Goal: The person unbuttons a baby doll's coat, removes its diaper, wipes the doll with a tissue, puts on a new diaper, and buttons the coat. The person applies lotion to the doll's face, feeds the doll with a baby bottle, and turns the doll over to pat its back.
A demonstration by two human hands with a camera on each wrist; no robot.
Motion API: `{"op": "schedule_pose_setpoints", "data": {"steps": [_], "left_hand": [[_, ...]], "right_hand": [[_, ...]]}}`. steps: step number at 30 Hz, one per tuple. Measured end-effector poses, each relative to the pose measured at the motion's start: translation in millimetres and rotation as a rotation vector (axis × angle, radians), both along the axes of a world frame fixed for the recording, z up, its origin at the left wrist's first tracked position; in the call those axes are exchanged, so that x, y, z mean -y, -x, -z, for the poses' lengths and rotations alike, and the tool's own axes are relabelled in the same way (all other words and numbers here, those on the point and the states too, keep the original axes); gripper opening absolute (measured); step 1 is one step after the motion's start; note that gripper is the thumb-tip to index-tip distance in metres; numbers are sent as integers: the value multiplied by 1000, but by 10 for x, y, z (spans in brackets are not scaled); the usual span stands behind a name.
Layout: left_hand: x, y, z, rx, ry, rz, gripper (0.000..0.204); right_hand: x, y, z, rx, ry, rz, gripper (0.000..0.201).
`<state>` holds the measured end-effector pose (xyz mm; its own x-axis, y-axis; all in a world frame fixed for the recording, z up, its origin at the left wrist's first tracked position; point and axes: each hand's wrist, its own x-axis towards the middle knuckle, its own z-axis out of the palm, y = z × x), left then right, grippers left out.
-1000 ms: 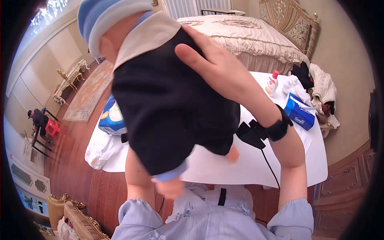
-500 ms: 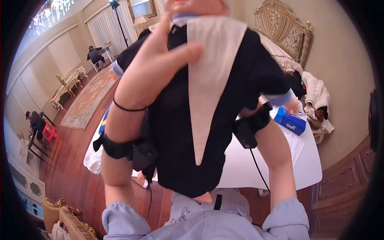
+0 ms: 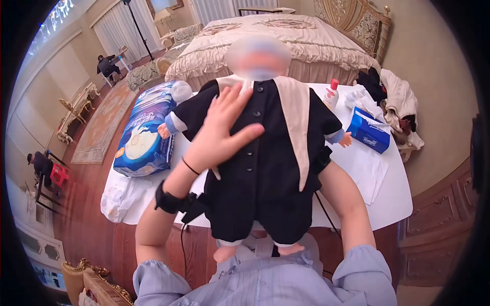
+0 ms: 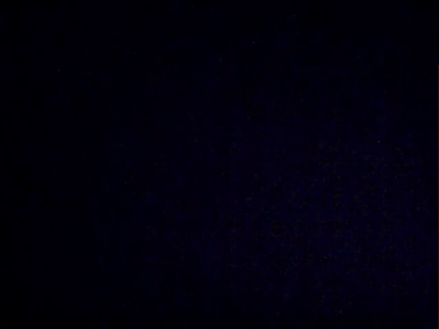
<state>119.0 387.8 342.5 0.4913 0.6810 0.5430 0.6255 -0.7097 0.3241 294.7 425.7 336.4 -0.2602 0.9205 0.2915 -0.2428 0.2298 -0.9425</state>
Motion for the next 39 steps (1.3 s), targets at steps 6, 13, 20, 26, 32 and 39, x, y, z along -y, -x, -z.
{"op": "schedule_pose_setpoints", "data": {"steps": [6,13,20,26,32,39], "left_hand": [[-74,-86,484,135,76,-30,68],[-369,64,747,252,349,-51,61],[-478,127,958,466,487,-4,62],[-497,181,1177,566,507,30,59],[-486,136,1290,553,429,-15,56],[-467,14,1162,397,396,-114,53]], "right_hand": [[-188,-21,324,-54,190,-23,61],[-359,-17,631,-123,386,-63,60],[-467,-89,901,-200,572,-61,60],[-503,-354,1103,-267,721,-71,59],[-458,-695,1343,-336,867,-61,59],[102,-614,1087,-199,886,55,56]]}}
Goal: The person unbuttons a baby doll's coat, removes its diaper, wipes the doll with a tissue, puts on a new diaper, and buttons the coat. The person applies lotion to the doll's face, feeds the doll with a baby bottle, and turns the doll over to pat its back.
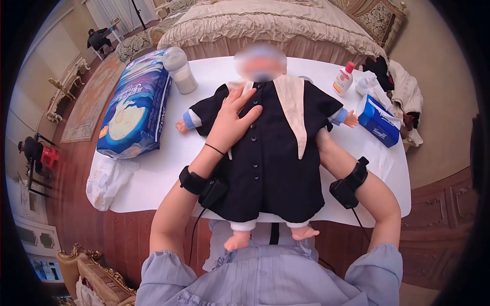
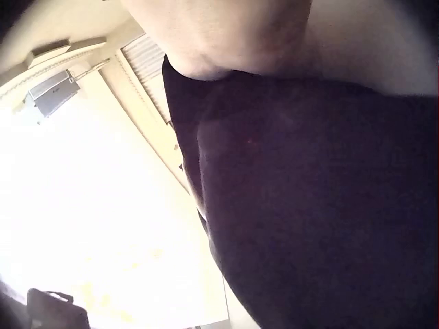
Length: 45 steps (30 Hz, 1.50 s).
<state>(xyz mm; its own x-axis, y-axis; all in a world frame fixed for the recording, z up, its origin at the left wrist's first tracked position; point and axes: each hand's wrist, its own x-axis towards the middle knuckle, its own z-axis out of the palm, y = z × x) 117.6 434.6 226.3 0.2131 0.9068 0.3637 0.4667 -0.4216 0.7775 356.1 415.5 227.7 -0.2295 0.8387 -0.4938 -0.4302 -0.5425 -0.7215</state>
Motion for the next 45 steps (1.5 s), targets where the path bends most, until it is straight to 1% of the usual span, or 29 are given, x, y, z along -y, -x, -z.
{"op": "schedule_pose_setpoints", "data": {"steps": [2,3,5,6,7,8,9,11,12,14,18,20,21,23,24,25,26,27,29,30,31,33,34,37,39,41,42,44,45], "left_hand": [[29,-37,-71,-103,-2,-34,54],[49,-47,-80,-105,-5,-35,54],[117,-64,-75,-78,-41,-58,52],[157,-64,-65,-77,-42,-59,52],[203,-64,-53,13,-39,-17,54],[231,-74,-47,103,-35,26,57],[251,-90,-53,104,-31,29,57],[290,-106,-72,3,-13,3,55],[280,-108,-71,2,-12,2,55],[236,-108,-83,-46,-46,-29,53],[328,-83,-101,-102,-71,-35,53],[518,-36,-107,-154,-105,27,54],[632,-7,-118,-155,-103,29,54],[904,43,-145,-172,-99,77,60],[1039,43,-178,-171,-94,81,60],[1171,40,-221,-167,-63,79,63],[1260,49,-245,-164,-31,75,67],[1309,85,-246,-166,-28,74,67],[1364,162,-256,-266,-16,104,70],[1370,151,-282,-257,-89,46,61],[1352,181,-265,-258,-88,44,61],[1294,254,-224,-186,-141,6,45],[1257,238,-221,-175,-235,-61,34],[1169,281,-156,-113,-230,-96,33],[1125,270,-176,-150,-266,-83,32],[1105,278,-198,-173,-381,-19,32],[1116,264,-215,-174,-380,-19,32],[1162,216,-264,-57,-273,13,30],[1157,205,-304,-59,-272,10,30]], "right_hand": [[108,44,-58,32,41,116,57],[124,3,3,30,39,115,57],[142,-130,132,-43,-105,69,62],[187,-174,158,-42,-106,69,62],[249,-224,180,-98,-63,61,64],[297,-254,157,-153,-20,56,66],[346,-206,55,-153,-16,60,66],[403,-51,-128,-174,-63,74,66],[366,-39,-123,-175,-62,73,66],[271,-21,-85,-289,-49,-112,60],[259,-42,13,-220,-37,-88,52],[270,-203,59,220,-217,-227,46],[260,-368,65,220,-215,-225,46],[269,-691,13,818,-556,-413,40],[361,-653,-170,819,-550,-412,40],[512,-556,-458,1088,-661,-347,37],[608,-456,-598,1356,-770,-276,35],[625,-378,-552,1354,-767,-278,35],[649,-222,-441,1074,-1392,-53,33],[703,-125,-440,1078,-1370,-54,28],[701,-132,-418,1076,-1370,-55,28],[662,-179,-349,1152,-1448,-72,25],[642,-198,-322,1193,-1467,-69,22],[607,-241,-319,1226,-1547,-52,22],[599,-262,-342,1213,-1603,-16,23],[601,-261,-374,1197,-1662,18,24],[609,-243,-390,1194,-1675,-22,24],[590,-216,-375,1182,-1675,-123,26],[583,-220,-380,1179,-1676,-124,26]]}}
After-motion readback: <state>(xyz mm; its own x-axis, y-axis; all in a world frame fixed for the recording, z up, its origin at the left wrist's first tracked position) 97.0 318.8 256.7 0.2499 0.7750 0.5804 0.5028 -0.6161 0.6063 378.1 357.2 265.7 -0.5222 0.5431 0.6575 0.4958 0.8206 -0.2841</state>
